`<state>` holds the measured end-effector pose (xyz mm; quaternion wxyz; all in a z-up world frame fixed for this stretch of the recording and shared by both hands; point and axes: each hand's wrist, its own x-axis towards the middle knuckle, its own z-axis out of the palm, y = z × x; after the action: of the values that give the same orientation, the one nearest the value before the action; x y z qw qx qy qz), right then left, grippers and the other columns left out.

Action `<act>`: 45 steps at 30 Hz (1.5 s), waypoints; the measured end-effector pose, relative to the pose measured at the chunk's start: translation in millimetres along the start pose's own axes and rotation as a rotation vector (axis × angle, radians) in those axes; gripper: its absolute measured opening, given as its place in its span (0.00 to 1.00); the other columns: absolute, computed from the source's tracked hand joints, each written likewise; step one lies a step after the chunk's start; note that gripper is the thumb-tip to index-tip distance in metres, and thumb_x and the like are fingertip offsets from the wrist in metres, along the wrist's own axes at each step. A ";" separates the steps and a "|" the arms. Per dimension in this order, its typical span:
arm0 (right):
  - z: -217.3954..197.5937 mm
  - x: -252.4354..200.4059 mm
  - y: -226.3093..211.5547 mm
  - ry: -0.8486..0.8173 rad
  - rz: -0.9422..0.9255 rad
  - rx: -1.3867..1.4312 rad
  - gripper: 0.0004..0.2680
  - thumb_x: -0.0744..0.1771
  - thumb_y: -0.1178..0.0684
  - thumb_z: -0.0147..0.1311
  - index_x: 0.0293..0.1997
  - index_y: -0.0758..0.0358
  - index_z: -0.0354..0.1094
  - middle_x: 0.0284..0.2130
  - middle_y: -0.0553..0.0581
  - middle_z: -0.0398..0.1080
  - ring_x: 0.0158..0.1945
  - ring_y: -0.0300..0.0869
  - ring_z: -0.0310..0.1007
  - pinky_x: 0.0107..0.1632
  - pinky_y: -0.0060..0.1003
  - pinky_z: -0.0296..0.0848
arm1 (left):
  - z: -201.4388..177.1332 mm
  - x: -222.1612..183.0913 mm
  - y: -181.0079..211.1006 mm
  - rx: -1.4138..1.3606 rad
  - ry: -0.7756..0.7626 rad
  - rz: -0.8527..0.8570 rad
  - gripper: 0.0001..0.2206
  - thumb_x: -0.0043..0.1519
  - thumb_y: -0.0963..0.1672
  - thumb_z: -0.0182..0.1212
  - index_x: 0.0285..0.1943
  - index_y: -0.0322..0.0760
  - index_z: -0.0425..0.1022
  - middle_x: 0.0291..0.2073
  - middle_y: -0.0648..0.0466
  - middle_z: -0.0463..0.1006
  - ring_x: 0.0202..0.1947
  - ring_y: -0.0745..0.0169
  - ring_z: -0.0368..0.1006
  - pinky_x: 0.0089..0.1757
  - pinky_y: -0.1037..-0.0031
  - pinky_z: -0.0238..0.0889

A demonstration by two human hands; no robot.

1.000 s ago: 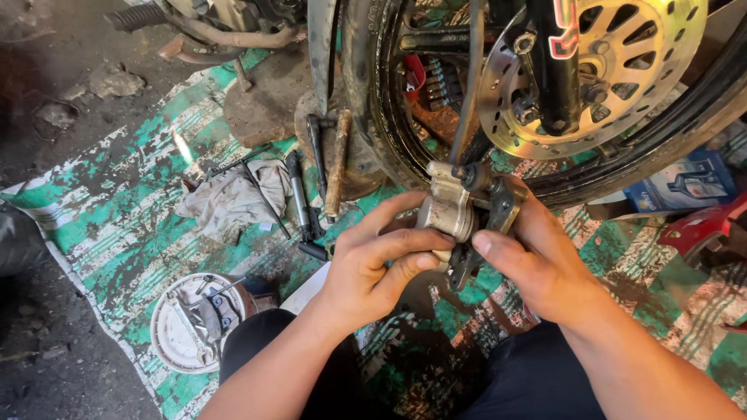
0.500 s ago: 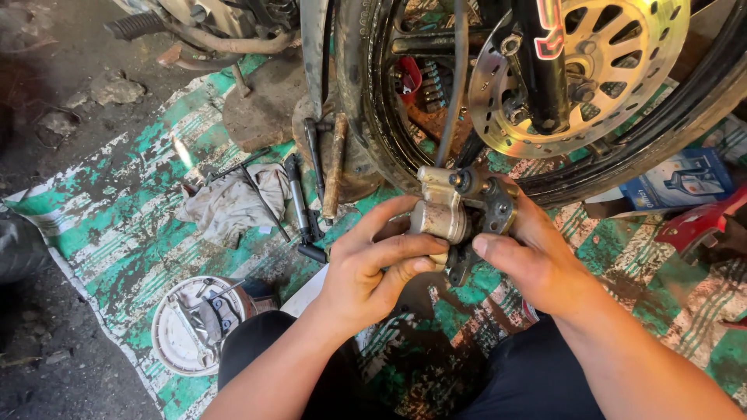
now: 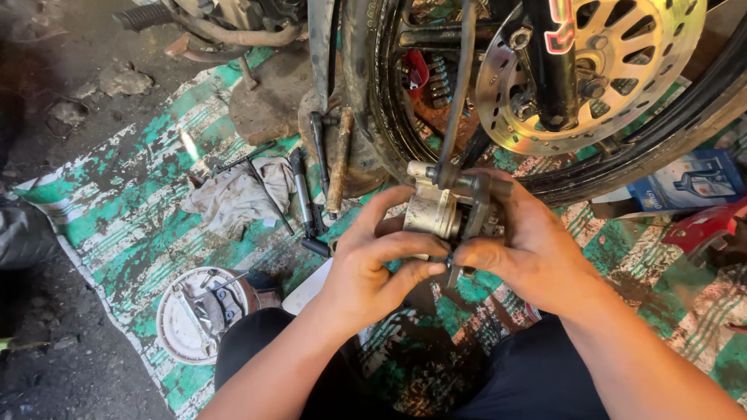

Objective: Repairing a motorcycle brake caliper by disassembling and reassembling its components

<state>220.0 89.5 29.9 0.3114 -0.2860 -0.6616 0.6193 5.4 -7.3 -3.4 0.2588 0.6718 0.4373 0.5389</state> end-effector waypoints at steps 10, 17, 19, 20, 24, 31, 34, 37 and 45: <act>-0.8 7.4 5.2 0.111 -0.044 -0.320 0.38 0.57 0.28 0.64 0.65 0.72 0.65 0.51 0.62 0.78 0.50 0.45 0.76 0.54 0.40 0.76 | 10.4 -1.2 -5.9 0.024 0.101 -0.014 0.14 0.56 0.39 0.81 0.50 0.34 0.86 0.66 0.38 0.78 0.42 0.57 0.85 0.45 0.69 0.80; -4.5 5.0 15.0 0.015 -0.101 -0.114 0.32 0.63 0.38 0.64 0.70 0.72 0.62 0.58 0.66 0.74 0.57 0.49 0.75 0.62 0.45 0.75 | 1.7 -0.2 -7.7 -0.039 0.070 -0.063 0.45 0.53 0.46 0.83 0.80 0.29 0.62 0.72 0.38 0.74 0.56 0.48 0.85 0.52 0.64 0.86; -8.5 4.6 17.7 0.001 -0.115 -0.130 0.29 0.65 0.43 0.60 0.71 0.71 0.60 0.57 0.63 0.72 0.57 0.48 0.71 0.62 0.44 0.71 | 0.6 -3.7 -15.6 -0.295 0.056 -0.128 0.52 0.55 0.53 0.80 0.85 0.36 0.49 0.74 0.35 0.70 0.59 0.41 0.83 0.52 0.62 0.81; -10.9 4.5 18.6 -0.012 -0.133 -0.146 0.26 0.66 0.47 0.56 0.71 0.69 0.59 0.55 0.61 0.70 0.57 0.46 0.68 0.63 0.43 0.67 | 0.1 -4.8 -19.5 -0.548 0.039 -0.191 0.59 0.56 0.59 0.77 0.90 0.42 0.37 0.75 0.33 0.66 0.63 0.34 0.80 0.52 0.59 0.76; -2.7 9.5 8.4 -0.053 -0.165 -0.359 0.31 0.65 0.41 0.54 0.72 0.75 0.54 0.61 0.69 0.67 0.62 0.54 0.70 0.65 0.50 0.69 | -0.5 16.0 -42.4 -0.511 0.085 -0.366 0.62 0.51 0.63 0.74 0.88 0.37 0.39 0.73 0.29 0.64 0.66 0.30 0.73 0.52 0.48 0.80; -6.5 16.5 33.8 -0.053 -0.090 -0.239 0.38 0.62 0.43 0.67 0.79 0.65 0.46 0.67 0.70 0.65 0.67 0.57 0.71 0.66 0.52 0.73 | 6.0 30.6 -79.4 -0.829 -0.157 -0.553 0.38 0.55 0.43 0.77 0.76 0.27 0.67 0.53 0.40 0.81 0.43 0.51 0.80 0.38 0.67 0.80; -1.0 8.1 21.8 -0.018 -0.098 -0.267 0.49 0.56 0.42 0.74 0.82 0.67 0.39 0.72 0.75 0.59 0.72 0.62 0.68 0.71 0.57 0.70 | 10.7 33.2 -76.9 -0.764 -0.129 -0.545 0.34 0.59 0.47 0.73 0.74 0.28 0.69 0.54 0.42 0.82 0.44 0.53 0.79 0.37 0.69 0.78; -0.3 0.7 12.0 0.154 -0.288 -0.663 0.58 0.50 0.37 0.80 0.82 0.74 0.34 0.77 0.81 0.52 0.78 0.68 0.61 0.79 0.64 0.63 | 10.6 33.7 -69.6 -0.663 -0.058 -0.526 0.33 0.59 0.49 0.72 0.73 0.27 0.72 0.51 0.45 0.83 0.44 0.57 0.78 0.42 0.73 0.71; 6.2 -0.8 35.8 0.153 -0.603 -0.948 0.54 0.54 0.35 0.86 0.83 0.63 0.43 0.78 0.78 0.52 0.79 0.70 0.65 0.73 0.57 0.78 | 4.5 26.0 -60.9 -0.731 0.013 -0.504 0.27 0.61 0.45 0.71 0.69 0.28 0.74 0.48 0.50 0.83 0.44 0.63 0.75 0.48 0.75 0.68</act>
<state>215.5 87.4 -6.1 0.3591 -0.2373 -0.8952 0.1155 -8.2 45.2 -41.6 0.6000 0.4049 0.3699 0.5824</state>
